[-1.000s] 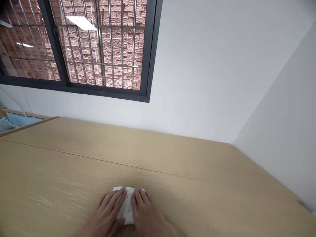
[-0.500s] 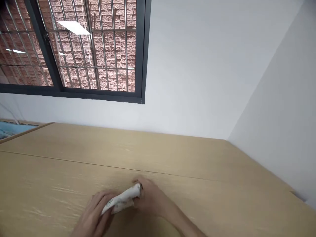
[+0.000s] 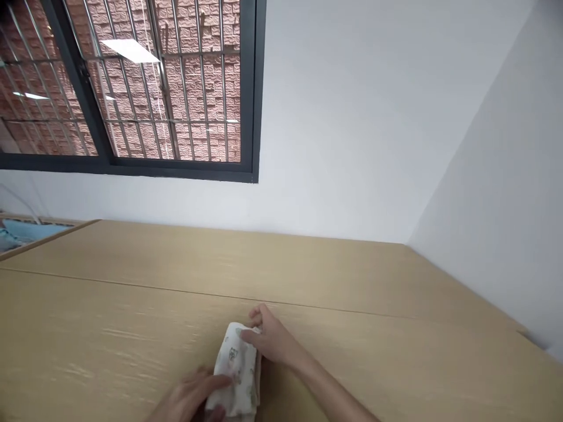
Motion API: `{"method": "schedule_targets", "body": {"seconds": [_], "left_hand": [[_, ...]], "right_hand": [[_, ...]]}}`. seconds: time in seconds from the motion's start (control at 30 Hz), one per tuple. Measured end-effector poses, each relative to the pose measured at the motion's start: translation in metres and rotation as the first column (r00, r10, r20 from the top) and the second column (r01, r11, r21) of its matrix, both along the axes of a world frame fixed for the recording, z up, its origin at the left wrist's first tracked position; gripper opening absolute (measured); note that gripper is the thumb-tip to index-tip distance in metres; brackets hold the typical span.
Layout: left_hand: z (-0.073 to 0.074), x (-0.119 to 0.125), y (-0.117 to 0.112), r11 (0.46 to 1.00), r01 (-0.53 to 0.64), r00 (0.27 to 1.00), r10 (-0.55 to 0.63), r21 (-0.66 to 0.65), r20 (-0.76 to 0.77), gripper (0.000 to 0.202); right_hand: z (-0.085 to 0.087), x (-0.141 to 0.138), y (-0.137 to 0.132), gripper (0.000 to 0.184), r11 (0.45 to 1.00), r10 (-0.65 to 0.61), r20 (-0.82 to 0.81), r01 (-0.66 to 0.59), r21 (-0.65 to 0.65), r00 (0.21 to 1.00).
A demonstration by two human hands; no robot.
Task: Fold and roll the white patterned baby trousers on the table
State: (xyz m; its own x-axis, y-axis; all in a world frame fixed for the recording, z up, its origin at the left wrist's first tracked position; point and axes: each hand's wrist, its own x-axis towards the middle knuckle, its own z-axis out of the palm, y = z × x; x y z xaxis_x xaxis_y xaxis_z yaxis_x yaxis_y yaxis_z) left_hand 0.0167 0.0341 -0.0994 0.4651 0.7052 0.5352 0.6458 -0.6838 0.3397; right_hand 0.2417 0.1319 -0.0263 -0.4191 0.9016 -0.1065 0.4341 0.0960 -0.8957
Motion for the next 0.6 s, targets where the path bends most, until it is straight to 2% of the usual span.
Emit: {"method": "schedule_targets", "body": {"seconds": [0.1,0.17,0.33,0.43,0.53,0.6], "left_hand": [[-0.012,0.002,0.006,0.986,0.018,0.997,-0.005,0.166,-0.077,0.023],[-0.013,0.002,0.006,0.981,0.002,0.996,0.015,0.192,-0.089,0.023],[0.007,0.003,0.000,0.972,-0.006,0.997,0.024,0.234,-0.077,0.020],[0.017,0.006,-0.001,0.961,0.076,0.992,-0.046,0.267,-0.116,0.027],[0.027,0.009,-0.003,0.980,0.094,0.989,-0.072,0.175,-0.125,0.029],[0.038,0.010,-0.006,0.979,0.144,0.975,-0.115,0.146,-0.190,0.026]], "right_hand": [[-0.011,0.002,0.007,0.033,0.997,-0.006,0.036,0.003,0.078,0.999],[-0.017,0.002,0.010,0.031,0.993,-0.006,0.026,0.002,0.117,1.000],[-0.021,0.000,0.007,0.027,0.964,-0.041,0.060,0.024,0.265,0.997],[-0.015,-0.003,0.002,0.021,0.891,-0.084,0.080,0.039,0.453,0.993],[-0.010,-0.007,-0.004,0.021,0.789,-0.088,0.082,0.019,0.614,0.993],[-0.007,-0.009,-0.012,0.025,0.738,-0.050,0.090,-0.024,0.674,0.995]]}}
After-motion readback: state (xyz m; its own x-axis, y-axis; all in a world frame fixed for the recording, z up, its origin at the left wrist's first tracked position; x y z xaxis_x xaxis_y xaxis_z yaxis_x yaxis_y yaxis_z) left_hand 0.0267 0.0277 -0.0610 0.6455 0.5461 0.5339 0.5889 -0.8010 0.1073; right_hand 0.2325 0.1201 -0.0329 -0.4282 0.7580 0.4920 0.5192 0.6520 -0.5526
